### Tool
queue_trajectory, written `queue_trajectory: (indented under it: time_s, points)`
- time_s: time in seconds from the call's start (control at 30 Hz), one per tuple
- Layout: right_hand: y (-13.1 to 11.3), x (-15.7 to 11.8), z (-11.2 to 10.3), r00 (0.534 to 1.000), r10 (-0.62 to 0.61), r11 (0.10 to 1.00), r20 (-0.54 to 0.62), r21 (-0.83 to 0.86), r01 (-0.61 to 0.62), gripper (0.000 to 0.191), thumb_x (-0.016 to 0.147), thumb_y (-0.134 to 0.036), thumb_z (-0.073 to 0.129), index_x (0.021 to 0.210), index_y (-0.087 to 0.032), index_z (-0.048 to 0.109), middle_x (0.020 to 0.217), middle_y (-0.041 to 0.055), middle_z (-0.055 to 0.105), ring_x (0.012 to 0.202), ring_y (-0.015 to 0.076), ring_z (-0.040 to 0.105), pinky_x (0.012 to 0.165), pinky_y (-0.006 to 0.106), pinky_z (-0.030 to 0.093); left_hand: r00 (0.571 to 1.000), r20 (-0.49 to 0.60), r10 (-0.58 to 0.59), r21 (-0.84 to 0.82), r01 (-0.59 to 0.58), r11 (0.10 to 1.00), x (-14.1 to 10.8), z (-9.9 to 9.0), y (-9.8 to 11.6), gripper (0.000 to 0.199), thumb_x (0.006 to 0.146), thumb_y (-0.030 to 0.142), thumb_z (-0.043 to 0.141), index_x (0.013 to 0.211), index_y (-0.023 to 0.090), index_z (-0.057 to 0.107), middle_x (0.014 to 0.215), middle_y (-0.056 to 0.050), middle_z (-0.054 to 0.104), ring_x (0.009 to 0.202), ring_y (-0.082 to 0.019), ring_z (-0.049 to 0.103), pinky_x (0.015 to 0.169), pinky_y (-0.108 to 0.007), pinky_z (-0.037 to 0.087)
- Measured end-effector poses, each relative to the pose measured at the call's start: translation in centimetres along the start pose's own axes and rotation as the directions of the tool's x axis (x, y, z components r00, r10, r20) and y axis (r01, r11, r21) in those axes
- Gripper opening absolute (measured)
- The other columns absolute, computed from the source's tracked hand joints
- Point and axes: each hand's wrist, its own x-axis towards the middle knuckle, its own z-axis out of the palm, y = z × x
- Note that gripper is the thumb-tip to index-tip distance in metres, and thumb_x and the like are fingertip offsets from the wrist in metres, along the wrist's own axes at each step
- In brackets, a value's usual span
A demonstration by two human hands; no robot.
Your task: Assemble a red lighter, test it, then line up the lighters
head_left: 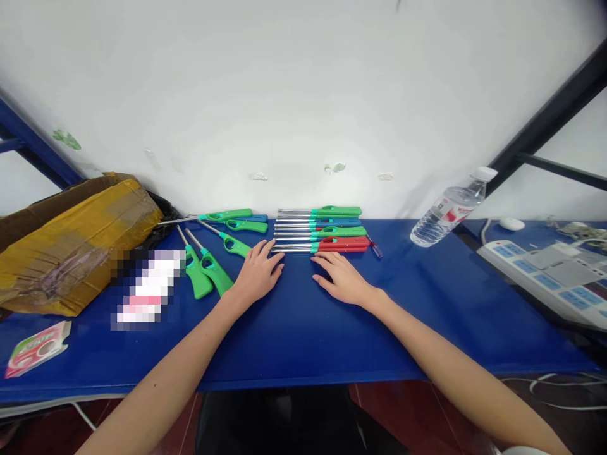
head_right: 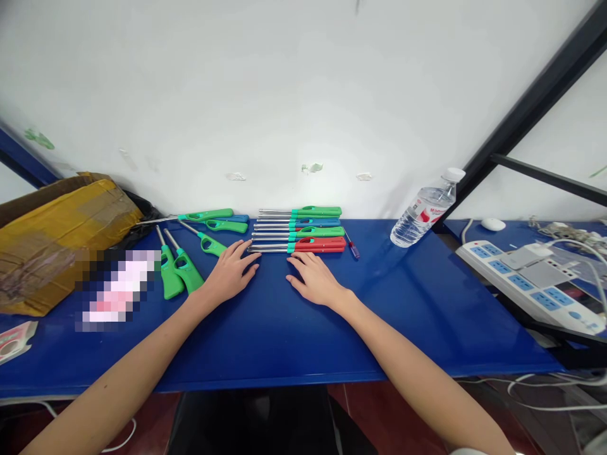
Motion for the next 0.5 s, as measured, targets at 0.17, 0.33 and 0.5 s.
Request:
queue_trajectory:
  time_s: [0.17,0.33,0.5]
  points:
    - [0.08,0.00,0.06,1.000,0.000,1.000,0.001,-0.008,0.000,0.048,0.099,-0.042,0.044,0.138,-0.017,0.053,0.139,0.0157,0.055,0.131,0.0310,0.049,0.108,0.052,0.043,1.000,0.020,-0.009,0.011,0.009,1.000,0.02,-0.02,0.11,0.038,0.098,0.030,0.045,0.129,0.017,0.064,0.151,-0.018,0.042,0.141,-0.038,0.036,0.110,-0.056,0.038]
    - [0.09,0.03,0.09,1.000,-0.004,1.000,0.004,-0.018,0.004,0.049,0.099,-0.043,0.044,0.138,-0.015,0.054,0.141,0.0171,0.054,0.132,0.0314,0.047,0.109,0.053,0.042,0.999,0.027,-0.025,0.009,0.024,1.000,0.08,-0.02,0.25,0.039,0.098,0.029,0.046,0.131,0.018,0.062,0.152,-0.018,0.041,0.141,-0.038,0.036,0.109,-0.058,0.038]
    - [0.21,0.01,0.23,1.000,-0.012,1.000,-0.007,-0.018,0.012,0.048,0.099,-0.044,0.044,0.139,-0.018,0.053,0.141,0.0163,0.054,0.133,0.0312,0.047,0.109,0.054,0.042,0.999,0.017,-0.031,-0.011,0.031,0.999,0.11,0.00,0.25,0.039,0.097,0.030,0.047,0.131,0.019,0.063,0.152,-0.016,0.042,0.141,-0.037,0.036,0.110,-0.057,0.038]
